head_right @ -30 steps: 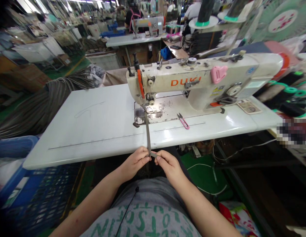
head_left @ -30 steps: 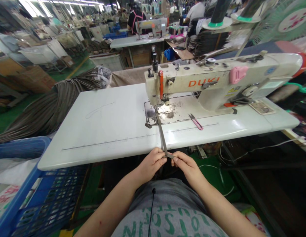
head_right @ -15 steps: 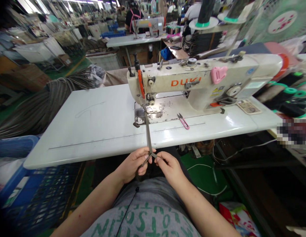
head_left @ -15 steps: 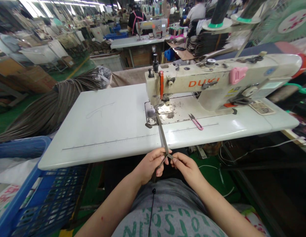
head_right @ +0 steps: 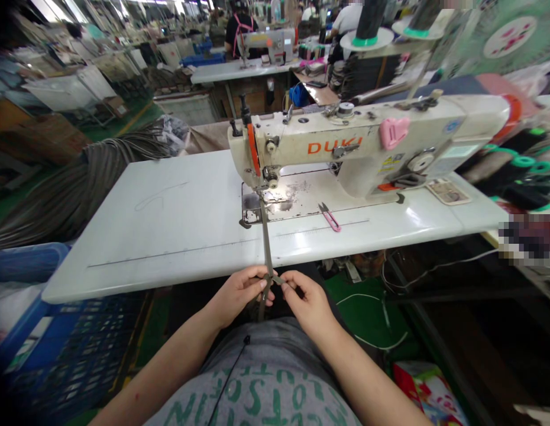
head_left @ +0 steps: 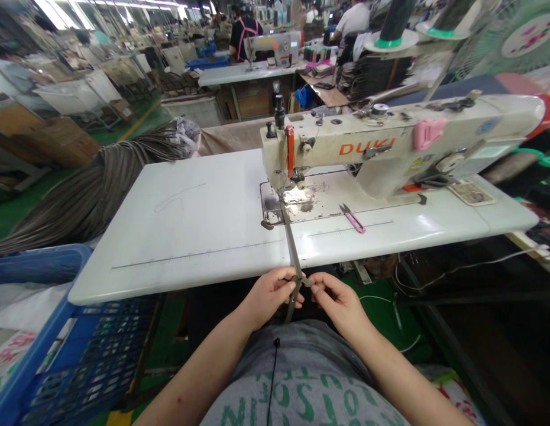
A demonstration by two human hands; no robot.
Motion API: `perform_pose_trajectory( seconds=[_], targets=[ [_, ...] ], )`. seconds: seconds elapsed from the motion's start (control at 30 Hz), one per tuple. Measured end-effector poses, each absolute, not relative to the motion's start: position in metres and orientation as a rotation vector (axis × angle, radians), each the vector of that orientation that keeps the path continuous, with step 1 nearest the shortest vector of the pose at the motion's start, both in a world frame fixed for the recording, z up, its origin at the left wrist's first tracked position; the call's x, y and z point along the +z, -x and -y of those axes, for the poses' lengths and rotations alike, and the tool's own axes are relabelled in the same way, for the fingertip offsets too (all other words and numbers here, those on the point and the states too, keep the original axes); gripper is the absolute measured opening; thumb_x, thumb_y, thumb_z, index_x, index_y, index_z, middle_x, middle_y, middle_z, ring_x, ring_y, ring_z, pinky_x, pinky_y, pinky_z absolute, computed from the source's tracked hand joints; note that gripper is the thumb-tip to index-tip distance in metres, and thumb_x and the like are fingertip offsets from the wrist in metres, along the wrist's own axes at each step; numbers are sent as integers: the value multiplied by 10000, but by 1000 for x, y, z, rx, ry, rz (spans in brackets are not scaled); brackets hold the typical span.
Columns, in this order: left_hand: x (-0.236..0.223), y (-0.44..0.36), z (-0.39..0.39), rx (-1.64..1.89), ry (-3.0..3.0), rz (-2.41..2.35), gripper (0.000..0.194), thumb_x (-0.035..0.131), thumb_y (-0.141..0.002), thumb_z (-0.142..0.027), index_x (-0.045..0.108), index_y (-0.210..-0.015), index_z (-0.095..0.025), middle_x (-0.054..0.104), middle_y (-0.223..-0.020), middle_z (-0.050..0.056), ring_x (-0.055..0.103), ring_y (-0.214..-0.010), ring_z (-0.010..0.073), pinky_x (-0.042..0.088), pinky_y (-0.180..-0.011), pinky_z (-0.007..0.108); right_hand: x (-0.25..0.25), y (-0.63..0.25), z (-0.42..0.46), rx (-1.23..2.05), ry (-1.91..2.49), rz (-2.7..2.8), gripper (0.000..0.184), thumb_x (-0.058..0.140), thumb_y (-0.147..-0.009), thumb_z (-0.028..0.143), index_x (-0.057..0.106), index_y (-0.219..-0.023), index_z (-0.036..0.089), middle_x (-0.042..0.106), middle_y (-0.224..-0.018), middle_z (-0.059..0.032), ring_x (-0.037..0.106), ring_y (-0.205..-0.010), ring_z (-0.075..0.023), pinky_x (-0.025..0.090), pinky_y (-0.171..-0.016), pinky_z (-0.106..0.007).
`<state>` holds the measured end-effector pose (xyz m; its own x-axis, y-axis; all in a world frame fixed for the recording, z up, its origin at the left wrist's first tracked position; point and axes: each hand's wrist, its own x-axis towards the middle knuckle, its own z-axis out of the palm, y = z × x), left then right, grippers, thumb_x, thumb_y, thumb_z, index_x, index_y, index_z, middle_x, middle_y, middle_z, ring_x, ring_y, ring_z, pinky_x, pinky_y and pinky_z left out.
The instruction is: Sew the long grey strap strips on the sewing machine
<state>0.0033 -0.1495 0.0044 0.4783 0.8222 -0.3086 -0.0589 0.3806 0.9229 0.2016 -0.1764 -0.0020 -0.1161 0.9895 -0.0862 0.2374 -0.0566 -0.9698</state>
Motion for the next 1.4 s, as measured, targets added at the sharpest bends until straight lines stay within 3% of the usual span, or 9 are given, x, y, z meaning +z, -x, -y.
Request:
perform_pose_trajectory(
  seconds=[0.2, 0.4, 0.7, 0.87, 0.93, 1.03, 1.13, 1.3, 1.4],
  targets=[
    [3, 2, 146, 696, -1257, -947, 264, 642, -939, -391, 699, -1044, -155, 691, -916, 48, 640, -849, 172, 511, -817, 311, 4, -203, 179, 1250, 1360, 1453, 138, 597, -913, 311, 685, -868, 214, 625, -724, 3, 592, -701, -188, 465, -678, -298],
    [7, 1, 145, 703, -1306, -1017, 214, 677, -886, -347, 714, -983, -159, 668, -851, 17, 598, -799, 158, 474, -781, 282, 4, -203, 181, 1116, 1389, 1501, 116, 620, -902, 296, 668, -827, 222, 583, -726, 7, 560, -707, -187, 456, -673, -295],
    [-5, -3, 145, 832, -1417, -1161, 130, 712, -823, -275, 730, -920, -190, 680, -856, 24, 620, -792, 161, 484, -737, 274, 23, -196, 193, 1026, 1282, 1771, 141, 589, -977, 251, 729, -982, 241, 767, -915, -54, 704, -825, -228, 544, -779, -334],
    [5, -6, 147, 761, -1161, -1048, 259, 748, -826, -384, 717, -961, -165, 626, -695, -18, 518, -575, 96, 385, -543, 221, 21, -196, 190, 958, 1372, 1778, 164, 563, -981, 222, 715, -923, 242, 754, -890, -62, 702, -837, -243, 552, -799, -362],
    [10, -5, 147, 763, -1128, -1012, 311, 767, -820, -424, 727, -967, -152, 608, -683, -22, 461, -547, 76, 345, -520, 214, 14, -197, 185, 910, 1433, 1686, 141, 593, -938, 201, 704, -1020, 231, 750, -972, -75, 697, -870, -249, 562, -835, -384],
    [12, -2, 145, 753, -1122, -944, 321, 758, -843, -436, 732, -974, -144, 664, -765, 17, 468, -587, 78, 351, -534, 216, 3, -197, 177, 1060, 1354, 1704, 335, 611, -880, 160, 698, -1195, 232, 760, -1140, -86, 712, -914, -245, 576, -884, -405],
    [11, 2, 144, 732, -1110, -899, 332, 748, -863, -432, 714, -1022, -142, 702, -818, 42, 469, -593, 80, 352, -536, 217, -5, -198, 172, 1178, 1271, 1756, 242, 580, -923, 186, 763, -1071, 242, 799, -1046, -68, 729, -931, -253, 571, -879, -396],
    [9, 9, 143, 678, -1169, -889, 337, 673, -928, -425, 679, -1114, -144, 686, -774, 31, 473, -568, 84, 362, -552, 229, -3, -208, 169, 837, 1473, 1800, 213, 596, -957, 251, 784, -1057, 247, 803, -992, -94, 701, -932, -300, 537, -861, -442],
    [9, 9, 142, 691, -1338, -964, 220, 652, -930, -345, 699, -1046, -164, 657, -811, 25, 551, -643, 111, 432, -630, 254, 7, -212, 175, 765, 1473, 1799, 177, 614, -964, 279, 777, -1030, 255, 792, -935, -80, 688, -878, -286, 528, -815, -417]
  ],
)
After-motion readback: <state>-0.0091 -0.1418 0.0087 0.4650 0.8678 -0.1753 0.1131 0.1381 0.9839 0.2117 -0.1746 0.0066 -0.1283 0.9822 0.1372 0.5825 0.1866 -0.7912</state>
